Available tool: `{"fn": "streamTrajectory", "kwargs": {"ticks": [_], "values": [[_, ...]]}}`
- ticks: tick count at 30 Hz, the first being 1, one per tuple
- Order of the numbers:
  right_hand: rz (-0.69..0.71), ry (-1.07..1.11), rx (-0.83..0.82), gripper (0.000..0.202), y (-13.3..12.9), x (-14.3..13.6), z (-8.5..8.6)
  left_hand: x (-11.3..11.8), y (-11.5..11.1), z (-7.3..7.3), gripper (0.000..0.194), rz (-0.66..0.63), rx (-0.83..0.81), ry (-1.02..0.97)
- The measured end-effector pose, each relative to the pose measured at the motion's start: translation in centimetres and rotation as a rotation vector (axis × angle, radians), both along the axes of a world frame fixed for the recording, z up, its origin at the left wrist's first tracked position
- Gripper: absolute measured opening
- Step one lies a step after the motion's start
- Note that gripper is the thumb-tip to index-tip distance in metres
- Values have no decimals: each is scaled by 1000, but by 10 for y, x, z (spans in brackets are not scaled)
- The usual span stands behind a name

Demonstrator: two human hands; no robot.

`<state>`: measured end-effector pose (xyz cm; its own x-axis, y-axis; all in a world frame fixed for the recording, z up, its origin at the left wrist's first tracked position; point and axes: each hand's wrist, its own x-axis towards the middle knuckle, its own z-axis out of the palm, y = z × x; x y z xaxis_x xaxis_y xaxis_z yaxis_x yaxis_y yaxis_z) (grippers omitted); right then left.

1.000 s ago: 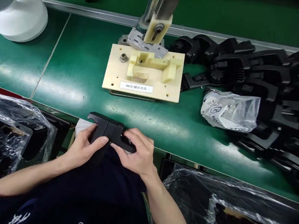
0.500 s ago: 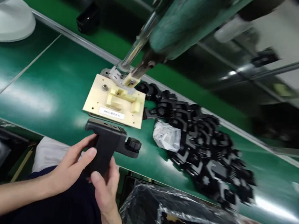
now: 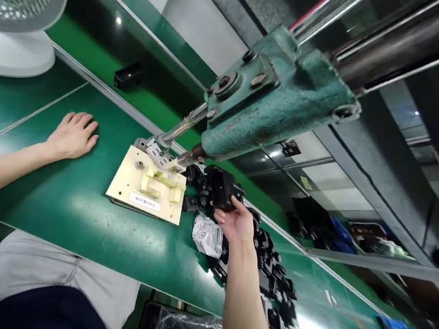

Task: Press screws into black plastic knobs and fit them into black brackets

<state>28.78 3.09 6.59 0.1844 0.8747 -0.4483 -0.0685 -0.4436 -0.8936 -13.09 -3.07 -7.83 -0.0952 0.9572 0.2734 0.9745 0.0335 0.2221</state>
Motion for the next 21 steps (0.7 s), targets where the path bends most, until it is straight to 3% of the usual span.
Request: {"fn": "streamTrajectory", "kwargs": {"ticks": [5, 7, 9, 12, 16, 18, 21], "values": [[-150, -66, 112, 15, 83, -16, -12, 3, 11, 1, 56, 35, 17, -12], [-211, -122, 173, 15, 98, -18, -18, 3, 11, 0, 57, 32, 20, -29], [-222, -178, 228, 15, 96, -16, -24, 1, 11, -3, 57, 33, 21, -36], [-159, -250, 317, 15, 60, -7, -32, -3, 18, -5, 55, 37, 15, -35], [-65, -401, 413, 18, -35, 10, -50, -8, 49, -2, 54, 129, -10, -85], [151, -724, 489, 17, -87, 18, -67, -11, 72, 1, 58, 205, -14, -151], [415, -915, 519, 13, -147, 23, -99, -13, 108, 8, 67, 277, 8, -247]]}}
